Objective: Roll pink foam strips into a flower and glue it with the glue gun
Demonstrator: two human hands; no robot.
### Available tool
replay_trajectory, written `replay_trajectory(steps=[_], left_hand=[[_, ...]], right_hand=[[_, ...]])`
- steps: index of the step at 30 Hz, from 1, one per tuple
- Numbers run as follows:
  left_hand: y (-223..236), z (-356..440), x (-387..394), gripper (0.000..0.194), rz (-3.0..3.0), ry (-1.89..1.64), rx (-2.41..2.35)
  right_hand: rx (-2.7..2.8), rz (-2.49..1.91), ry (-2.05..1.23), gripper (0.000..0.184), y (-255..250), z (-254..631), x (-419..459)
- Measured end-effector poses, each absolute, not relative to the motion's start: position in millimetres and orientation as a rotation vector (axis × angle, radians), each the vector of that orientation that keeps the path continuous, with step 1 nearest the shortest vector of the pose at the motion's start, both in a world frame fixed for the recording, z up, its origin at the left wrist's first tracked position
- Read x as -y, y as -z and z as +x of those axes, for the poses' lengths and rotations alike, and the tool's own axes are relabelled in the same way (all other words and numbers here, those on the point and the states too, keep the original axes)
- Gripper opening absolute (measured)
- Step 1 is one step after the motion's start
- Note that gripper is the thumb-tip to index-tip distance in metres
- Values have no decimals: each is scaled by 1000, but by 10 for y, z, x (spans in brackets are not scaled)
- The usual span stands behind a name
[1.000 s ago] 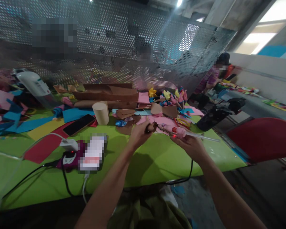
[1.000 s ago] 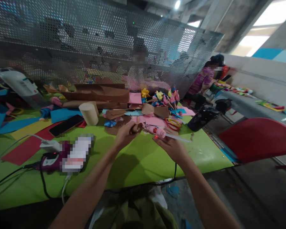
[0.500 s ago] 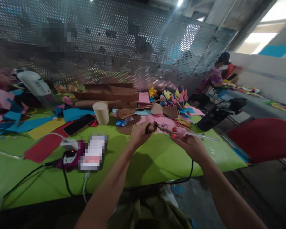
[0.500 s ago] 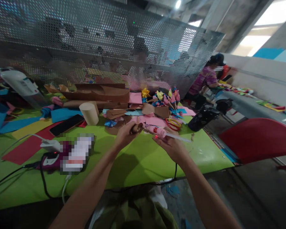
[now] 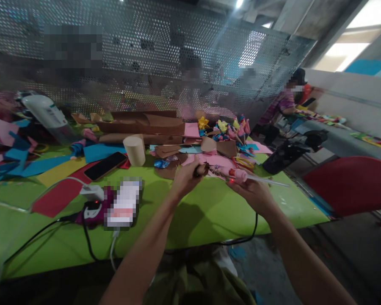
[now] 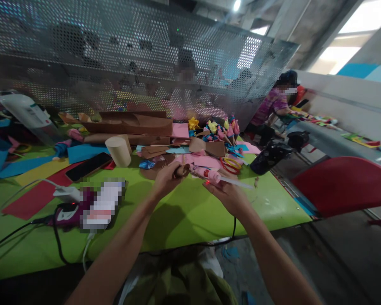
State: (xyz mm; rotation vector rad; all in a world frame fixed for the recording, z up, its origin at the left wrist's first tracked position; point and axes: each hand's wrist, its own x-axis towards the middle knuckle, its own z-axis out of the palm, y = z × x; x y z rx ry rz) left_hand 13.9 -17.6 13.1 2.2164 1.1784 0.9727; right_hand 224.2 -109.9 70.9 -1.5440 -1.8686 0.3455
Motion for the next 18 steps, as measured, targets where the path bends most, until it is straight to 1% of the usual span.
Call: replay_trajectory(steps=[7, 12, 18], left_hand=[[-243, 95, 216, 20, 2171, -923, -1184], [-202, 115, 202, 17, 2194, -939, -1175], [-185, 96, 192, 24, 2197, -963, -1133]], right_hand=[[1886, -1540, -408, 35, -714, 2262, 1150], [1857, -1537, -422, 35, -716, 2250, 1131], [1877, -1559, -419, 35, -675, 2275, 1109]])
